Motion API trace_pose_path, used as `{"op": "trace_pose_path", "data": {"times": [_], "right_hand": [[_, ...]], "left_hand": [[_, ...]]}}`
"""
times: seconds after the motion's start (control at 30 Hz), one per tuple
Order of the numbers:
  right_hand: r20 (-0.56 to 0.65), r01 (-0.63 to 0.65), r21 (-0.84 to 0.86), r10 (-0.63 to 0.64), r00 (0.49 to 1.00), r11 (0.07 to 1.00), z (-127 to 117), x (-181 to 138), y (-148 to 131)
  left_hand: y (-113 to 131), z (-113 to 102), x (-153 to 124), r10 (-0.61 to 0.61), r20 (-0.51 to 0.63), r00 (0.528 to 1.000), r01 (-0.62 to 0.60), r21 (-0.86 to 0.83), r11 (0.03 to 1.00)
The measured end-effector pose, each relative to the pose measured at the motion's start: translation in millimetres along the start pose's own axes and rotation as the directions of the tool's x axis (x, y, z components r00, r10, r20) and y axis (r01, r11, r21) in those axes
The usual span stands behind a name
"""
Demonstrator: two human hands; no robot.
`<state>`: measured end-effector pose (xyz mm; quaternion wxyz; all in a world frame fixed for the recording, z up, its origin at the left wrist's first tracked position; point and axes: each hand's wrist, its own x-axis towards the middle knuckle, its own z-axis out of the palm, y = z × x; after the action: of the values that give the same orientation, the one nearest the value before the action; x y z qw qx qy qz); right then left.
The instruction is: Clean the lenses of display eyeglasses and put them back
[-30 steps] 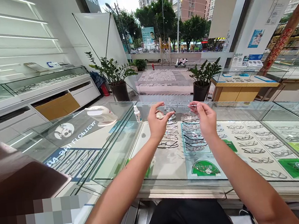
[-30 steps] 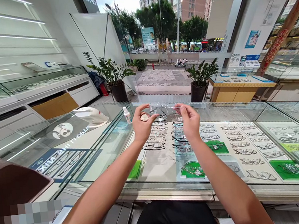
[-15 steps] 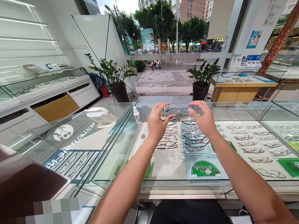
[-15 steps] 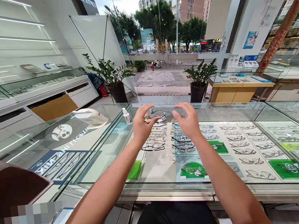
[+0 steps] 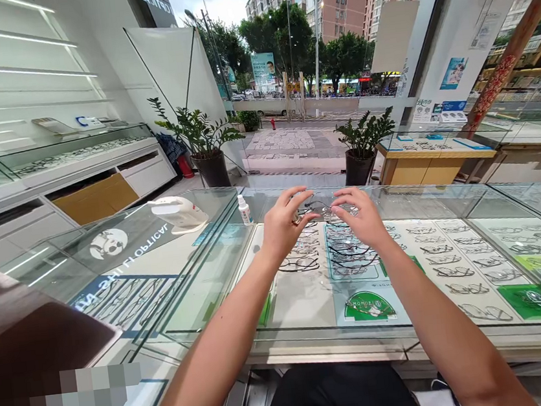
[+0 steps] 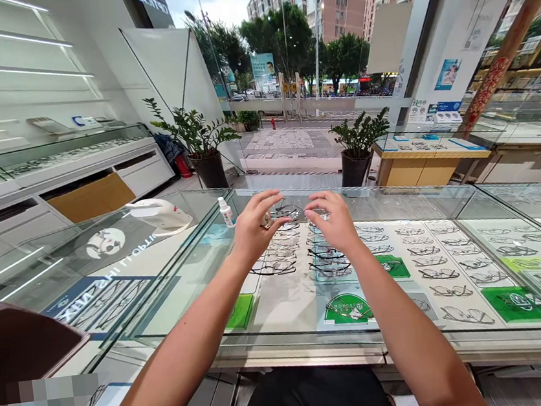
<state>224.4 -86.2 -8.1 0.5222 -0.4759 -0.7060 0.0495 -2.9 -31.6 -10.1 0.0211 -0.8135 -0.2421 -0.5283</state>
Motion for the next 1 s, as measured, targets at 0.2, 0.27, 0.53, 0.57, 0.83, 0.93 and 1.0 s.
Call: {"op": "trace_pose_path", "data": {"times": [0.2, 0.27, 0.53, 0.57, 0.83, 0.93, 1.0], "right_hand": [[0.064, -0.083, 0.158, 0.073, 0.995, 0.984, -3.2, 2.4, 0.8], [0.11, -0.14, 0.223, 0.118, 0.987, 0.965, -3.5, 2.9, 3.1], [0.44, -0.434, 0.488, 0.216, 0.872, 0.757, -2.8, 2.5, 17.6], [0.448, -0.447, 0.494, 0.223, 0.866, 0.746, -2.1, 2.6, 19.8], [0.021, -0.29, 0.469, 0.318, 0.948, 0.834, 19.1, -0.7, 14.8], [-0.188, -0.116, 0.263, 0.169, 0.968, 0.958, 33.1, -10.1, -1.7], [-0.256, -0.025, 0.111, 0.053, 0.965, 0.993, 41.0, -17.3, -10.5]], "left_hand": [[5.9, -0.1, 1.1, -0.072, 0.031, 0.997, 0.075, -0.119, 0.99], [7.2, 0.5, 0.9, -0.135, 0.06, 0.989, 0.144, -0.197, 0.97], [7.1, 1.5, 3.0, -0.203, 0.213, 0.956, 0.281, -0.454, 0.845], [6.4, 1.3, 3.4, -0.202, 0.219, 0.955, 0.283, -0.456, 0.844], [10.1, 11.6, -3.7, -0.361, -0.023, 0.932, 0.342, -0.263, 0.902], [17.3, 20.9, -8.3, -0.414, 0.085, 0.906, 0.416, -0.36, 0.835], [20.7, 25.2, -9.2, -0.452, 0.158, 0.878, 0.473, -0.432, 0.768]]}}
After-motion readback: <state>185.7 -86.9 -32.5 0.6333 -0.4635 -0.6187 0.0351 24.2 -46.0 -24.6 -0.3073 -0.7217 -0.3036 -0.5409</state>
